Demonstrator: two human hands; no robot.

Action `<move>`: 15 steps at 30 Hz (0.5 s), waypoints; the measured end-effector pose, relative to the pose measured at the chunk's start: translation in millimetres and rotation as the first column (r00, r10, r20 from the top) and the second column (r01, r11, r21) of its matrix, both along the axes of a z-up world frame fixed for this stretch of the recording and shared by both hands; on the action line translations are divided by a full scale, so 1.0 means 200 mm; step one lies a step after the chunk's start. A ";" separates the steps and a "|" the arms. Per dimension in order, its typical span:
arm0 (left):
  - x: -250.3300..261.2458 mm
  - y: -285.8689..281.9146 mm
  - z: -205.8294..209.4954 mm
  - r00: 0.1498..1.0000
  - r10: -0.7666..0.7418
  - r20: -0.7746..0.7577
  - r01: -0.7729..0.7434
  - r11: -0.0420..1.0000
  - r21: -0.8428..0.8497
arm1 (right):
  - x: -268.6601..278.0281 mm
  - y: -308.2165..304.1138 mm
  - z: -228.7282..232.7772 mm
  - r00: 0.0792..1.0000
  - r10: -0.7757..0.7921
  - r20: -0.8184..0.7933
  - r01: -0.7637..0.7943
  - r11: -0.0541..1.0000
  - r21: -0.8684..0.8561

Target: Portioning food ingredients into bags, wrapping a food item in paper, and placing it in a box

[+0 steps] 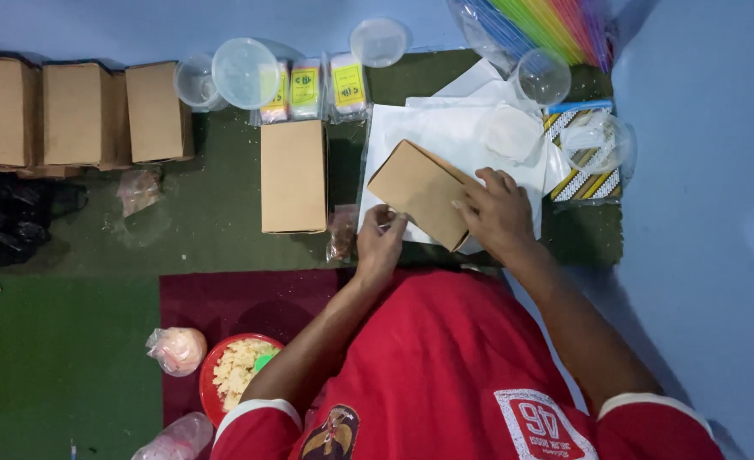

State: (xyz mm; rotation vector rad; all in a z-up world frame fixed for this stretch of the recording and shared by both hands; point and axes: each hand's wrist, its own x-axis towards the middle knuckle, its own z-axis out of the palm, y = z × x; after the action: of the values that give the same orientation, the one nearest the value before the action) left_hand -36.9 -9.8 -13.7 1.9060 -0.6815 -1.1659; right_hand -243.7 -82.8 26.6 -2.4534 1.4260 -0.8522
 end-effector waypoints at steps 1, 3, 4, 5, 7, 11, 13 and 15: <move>-0.01 0.00 -0.02 1.000 -0.002 0.001 0.002 1.000 0.000 | -0.01 -0.03 -0.08 1.000 -0.002 0.001 0.002 1.000 0.000; -0.02 0.00 -0.05 0.998 -0.053 -0.042 0.053 0.998 -0.016 | -0.02 -0.08 -0.23 0.973 -0.033 -0.230 0.091 0.965 0.248; -0.03 -0.01 -0.09 0.998 -0.052 -0.043 0.051 0.999 -0.016 | -0.03 -0.09 -0.25 0.972 -0.031 -0.232 0.090 0.965 0.248; -0.05 -0.01 -0.14 0.996 -0.045 -0.081 0.043 0.999 -0.028 | -0.03 -0.10 -0.27 0.973 -0.042 -0.225 0.100 0.962 0.255; -0.07 -0.02 -0.21 0.992 -0.034 -0.119 0.029 0.999 -0.041 | -0.03 -0.11 -0.30 0.975 -0.049 -0.219 0.107 0.959 0.262; -0.07 -0.01 -0.24 0.989 -0.084 -0.120 0.088 0.996 0.028 | -0.03 -0.13 -0.28 0.999 -0.031 0.009 0.025 0.906 0.422; -0.08 0.00 -0.12 0.984 -0.080 -0.157 0.085 0.996 0.023 | -0.03 -0.13 -0.21 0.990 -0.029 0.141 -0.041 0.885 0.464; -0.07 0.01 0.08 0.977 -0.079 -0.199 0.092 0.994 0.060 | -0.01 -0.11 -0.12 0.964 -0.064 0.258 -0.094 0.826 0.556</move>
State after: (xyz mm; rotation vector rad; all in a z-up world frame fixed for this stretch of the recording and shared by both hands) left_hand -51.1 -8.1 2.0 1.8021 -0.6276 -1.4269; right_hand -245.9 -105.2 3.4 -1.8250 1.3177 -0.6074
